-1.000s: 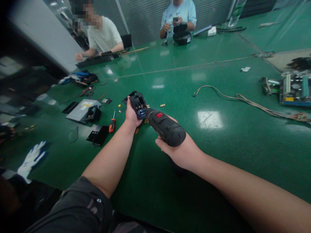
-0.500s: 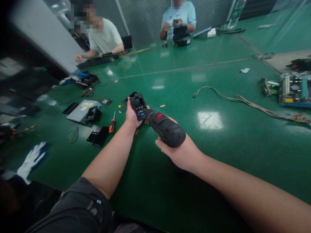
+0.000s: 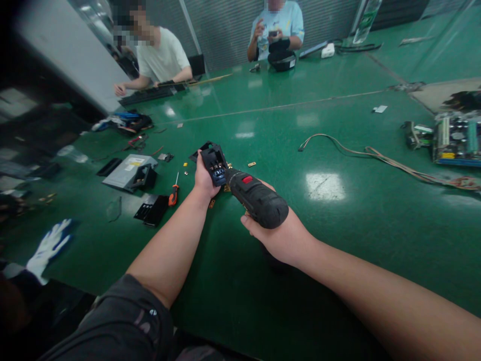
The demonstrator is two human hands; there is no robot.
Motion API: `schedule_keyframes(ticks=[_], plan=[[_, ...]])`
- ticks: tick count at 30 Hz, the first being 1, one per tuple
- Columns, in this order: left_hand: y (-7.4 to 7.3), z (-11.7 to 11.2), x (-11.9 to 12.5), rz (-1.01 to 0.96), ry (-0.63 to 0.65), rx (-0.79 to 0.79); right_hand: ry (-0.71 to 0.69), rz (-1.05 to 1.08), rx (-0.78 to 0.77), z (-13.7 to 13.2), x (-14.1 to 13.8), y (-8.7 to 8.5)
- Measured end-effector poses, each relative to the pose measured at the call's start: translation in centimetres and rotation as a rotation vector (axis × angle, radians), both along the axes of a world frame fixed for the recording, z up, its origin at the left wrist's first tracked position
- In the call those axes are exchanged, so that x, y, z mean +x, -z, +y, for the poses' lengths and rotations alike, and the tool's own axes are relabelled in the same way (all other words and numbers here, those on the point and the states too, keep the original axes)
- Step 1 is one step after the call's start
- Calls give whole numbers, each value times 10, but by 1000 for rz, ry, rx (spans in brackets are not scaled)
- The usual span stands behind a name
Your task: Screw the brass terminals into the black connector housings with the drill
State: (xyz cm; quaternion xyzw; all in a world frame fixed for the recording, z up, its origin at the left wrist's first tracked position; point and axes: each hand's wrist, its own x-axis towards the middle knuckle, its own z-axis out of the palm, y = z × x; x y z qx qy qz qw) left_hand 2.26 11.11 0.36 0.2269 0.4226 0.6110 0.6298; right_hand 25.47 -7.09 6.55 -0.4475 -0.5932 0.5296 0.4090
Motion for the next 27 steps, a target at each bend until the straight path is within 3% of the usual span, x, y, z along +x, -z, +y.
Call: schedule_keyframes(ticks=[6,27], plan=[[-4,-1,3,8,-31,-27,5,-35,-7,-1,1,0],[1,1,0,6,-16,-1,-13,-3,-29,-1,0,0]])
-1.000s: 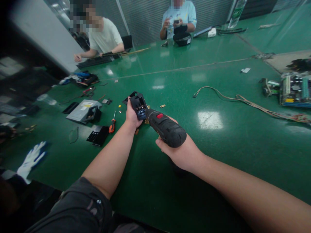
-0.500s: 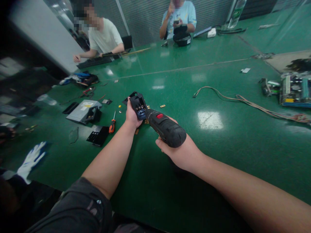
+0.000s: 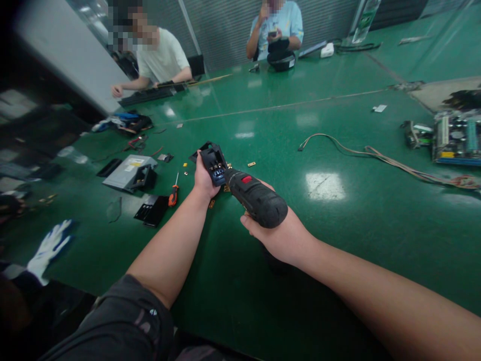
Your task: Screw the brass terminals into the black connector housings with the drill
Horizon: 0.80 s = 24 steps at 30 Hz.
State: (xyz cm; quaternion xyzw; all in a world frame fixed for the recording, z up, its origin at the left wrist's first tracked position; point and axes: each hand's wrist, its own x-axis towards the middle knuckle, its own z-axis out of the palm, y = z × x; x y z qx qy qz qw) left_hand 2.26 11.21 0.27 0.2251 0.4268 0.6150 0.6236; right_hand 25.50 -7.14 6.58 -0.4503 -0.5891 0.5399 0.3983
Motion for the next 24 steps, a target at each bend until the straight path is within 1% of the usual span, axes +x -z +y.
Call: schedule_keyframes(ticks=[7,12,18,24], plan=[[-6,-4,3,33,1,-4,20,29,-27,0,-3,-5],[-6,-3,3,53,5,-24,17,28,-42,0,-4,-7],[-3,-2,1,57,2,-5,4,38,-11,1,-3,-4],[-4,-2,3,56,-9,-15,10,1,-7,0,-1,-2]])
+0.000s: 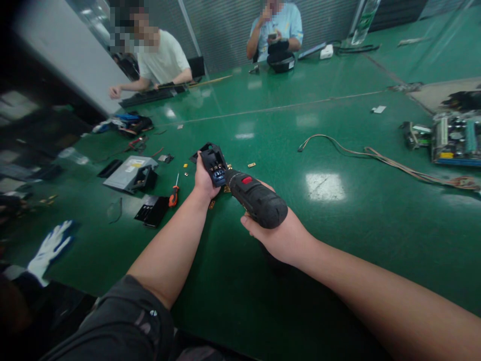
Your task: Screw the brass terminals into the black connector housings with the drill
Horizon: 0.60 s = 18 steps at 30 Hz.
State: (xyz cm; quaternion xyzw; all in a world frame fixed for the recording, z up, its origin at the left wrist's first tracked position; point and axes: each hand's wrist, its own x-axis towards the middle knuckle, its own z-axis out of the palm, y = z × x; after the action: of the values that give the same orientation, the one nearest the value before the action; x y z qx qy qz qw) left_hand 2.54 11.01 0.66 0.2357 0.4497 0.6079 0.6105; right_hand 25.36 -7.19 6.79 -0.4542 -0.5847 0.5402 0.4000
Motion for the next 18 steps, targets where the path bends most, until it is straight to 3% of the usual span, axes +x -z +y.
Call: schedule_keyframes(ticks=[18], plan=[[0,0,0,-13,3,4,1,-16,43,0,1,-5]])
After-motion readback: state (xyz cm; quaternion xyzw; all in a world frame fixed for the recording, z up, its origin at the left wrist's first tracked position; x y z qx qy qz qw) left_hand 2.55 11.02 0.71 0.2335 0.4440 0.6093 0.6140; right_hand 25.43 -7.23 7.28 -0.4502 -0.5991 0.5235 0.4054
